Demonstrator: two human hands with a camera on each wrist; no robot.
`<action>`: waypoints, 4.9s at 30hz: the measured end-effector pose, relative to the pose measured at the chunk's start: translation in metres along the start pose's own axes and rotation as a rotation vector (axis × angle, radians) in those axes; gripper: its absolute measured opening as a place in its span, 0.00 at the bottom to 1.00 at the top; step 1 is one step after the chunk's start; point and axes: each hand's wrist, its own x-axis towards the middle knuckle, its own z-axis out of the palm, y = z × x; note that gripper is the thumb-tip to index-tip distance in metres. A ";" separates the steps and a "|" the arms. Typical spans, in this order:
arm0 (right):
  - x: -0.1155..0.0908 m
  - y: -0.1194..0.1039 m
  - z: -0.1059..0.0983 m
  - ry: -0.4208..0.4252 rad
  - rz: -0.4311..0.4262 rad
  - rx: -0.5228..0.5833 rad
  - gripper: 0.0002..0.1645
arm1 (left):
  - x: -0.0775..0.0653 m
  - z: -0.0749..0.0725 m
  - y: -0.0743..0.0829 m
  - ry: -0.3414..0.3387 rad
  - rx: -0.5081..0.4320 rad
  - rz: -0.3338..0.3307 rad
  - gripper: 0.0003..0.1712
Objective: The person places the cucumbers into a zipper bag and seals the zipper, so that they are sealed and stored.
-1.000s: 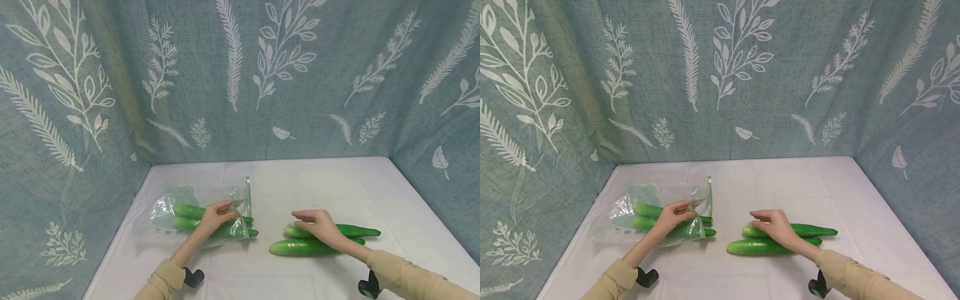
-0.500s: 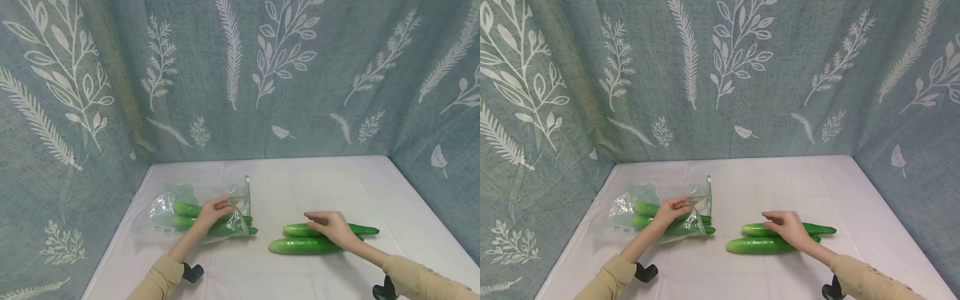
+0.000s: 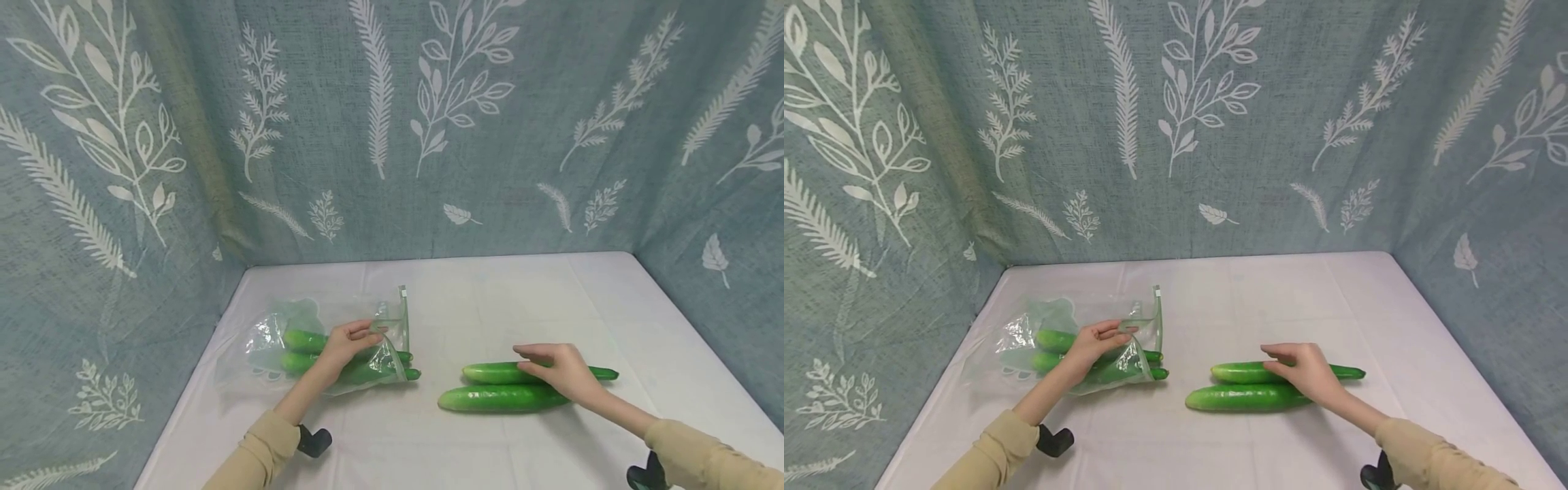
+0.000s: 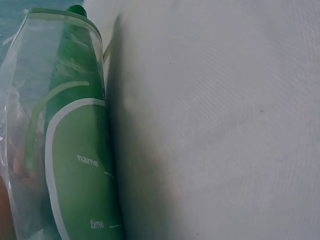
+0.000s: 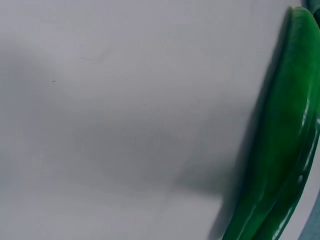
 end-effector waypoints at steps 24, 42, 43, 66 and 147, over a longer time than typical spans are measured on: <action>-0.013 0.035 -0.058 -0.011 0.113 -0.079 0.20 | -0.001 -0.003 -0.001 -0.041 -0.007 0.019 0.26; -0.017 0.069 -0.091 -0.204 0.202 -0.076 0.24 | 0.001 -0.005 0.001 -0.035 -0.016 0.010 0.23; -0.018 0.071 -0.093 -0.216 0.206 -0.079 0.24 | 0.001 -0.005 0.000 -0.037 -0.015 0.013 0.23; -0.036 0.103 -0.105 -0.490 0.267 0.137 0.28 | -0.001 -0.004 -0.005 -0.056 -0.004 0.040 0.23; -0.035 0.079 -0.092 -0.041 0.476 0.787 0.17 | -0.003 -0.006 -0.008 -0.069 -0.007 0.061 0.24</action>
